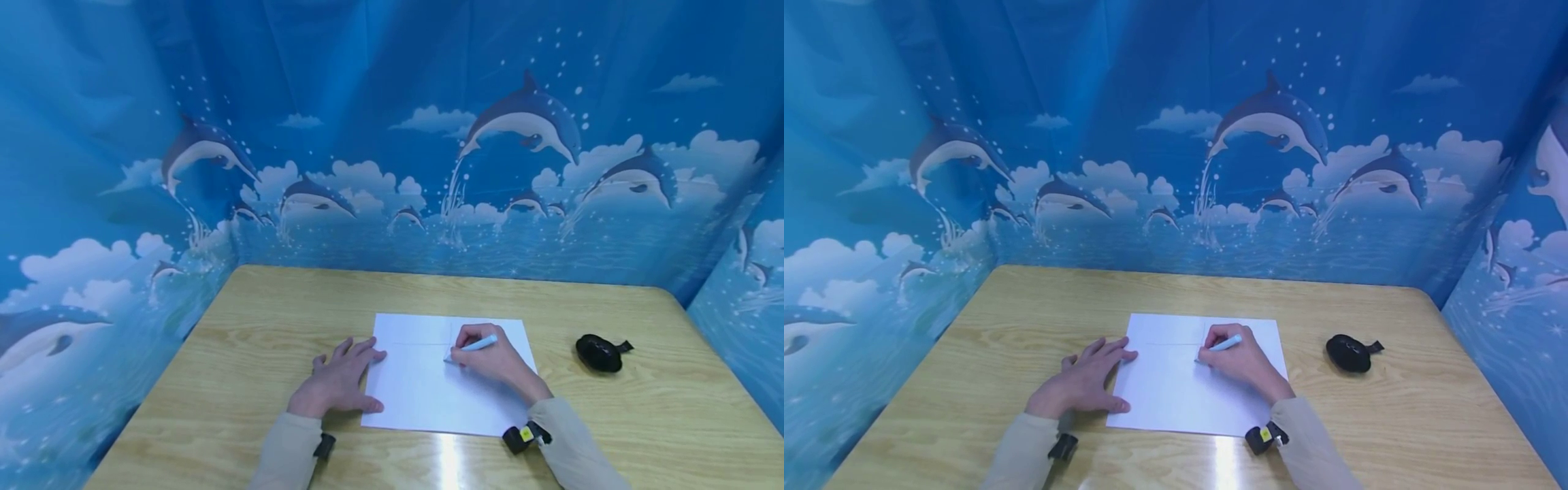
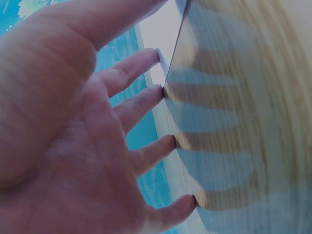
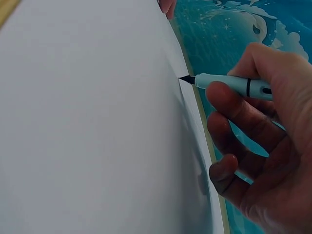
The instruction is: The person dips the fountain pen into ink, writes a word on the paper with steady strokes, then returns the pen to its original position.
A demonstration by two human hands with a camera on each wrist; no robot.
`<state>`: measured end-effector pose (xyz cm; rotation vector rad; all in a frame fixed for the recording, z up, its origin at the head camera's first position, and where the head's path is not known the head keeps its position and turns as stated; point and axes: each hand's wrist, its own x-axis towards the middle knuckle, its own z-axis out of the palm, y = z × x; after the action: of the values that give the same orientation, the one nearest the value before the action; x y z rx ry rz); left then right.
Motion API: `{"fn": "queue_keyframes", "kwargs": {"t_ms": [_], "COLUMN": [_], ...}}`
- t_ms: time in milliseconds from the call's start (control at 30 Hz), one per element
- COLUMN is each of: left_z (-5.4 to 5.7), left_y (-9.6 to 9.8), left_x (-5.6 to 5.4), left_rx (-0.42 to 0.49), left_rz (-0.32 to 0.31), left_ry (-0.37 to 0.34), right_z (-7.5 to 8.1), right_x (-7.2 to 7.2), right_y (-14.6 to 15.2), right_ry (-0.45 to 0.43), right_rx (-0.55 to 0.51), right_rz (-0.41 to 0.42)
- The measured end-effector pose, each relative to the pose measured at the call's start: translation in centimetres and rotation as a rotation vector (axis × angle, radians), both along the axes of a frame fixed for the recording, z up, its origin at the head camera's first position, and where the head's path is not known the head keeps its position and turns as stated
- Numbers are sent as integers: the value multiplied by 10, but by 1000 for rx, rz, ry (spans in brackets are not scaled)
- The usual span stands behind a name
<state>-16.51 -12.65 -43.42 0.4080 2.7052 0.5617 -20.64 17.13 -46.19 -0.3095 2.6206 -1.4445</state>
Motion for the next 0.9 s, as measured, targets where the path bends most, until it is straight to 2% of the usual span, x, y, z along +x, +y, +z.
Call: {"fn": "queue_keyframes", "kwargs": {"t_ms": [400,900], "left_z": [-1,2], "left_y": [0,1], "left_x": [-1,0], "left_rx": [-6,-8], "left_rz": [-1,1], "left_ry": [4,10], "right_z": [0,-1], "right_x": [6,14], "right_y": [-3,-10], "right_ry": [-22,-36], "right_rx": [-13,-35], "right_rz": [42,138]}}
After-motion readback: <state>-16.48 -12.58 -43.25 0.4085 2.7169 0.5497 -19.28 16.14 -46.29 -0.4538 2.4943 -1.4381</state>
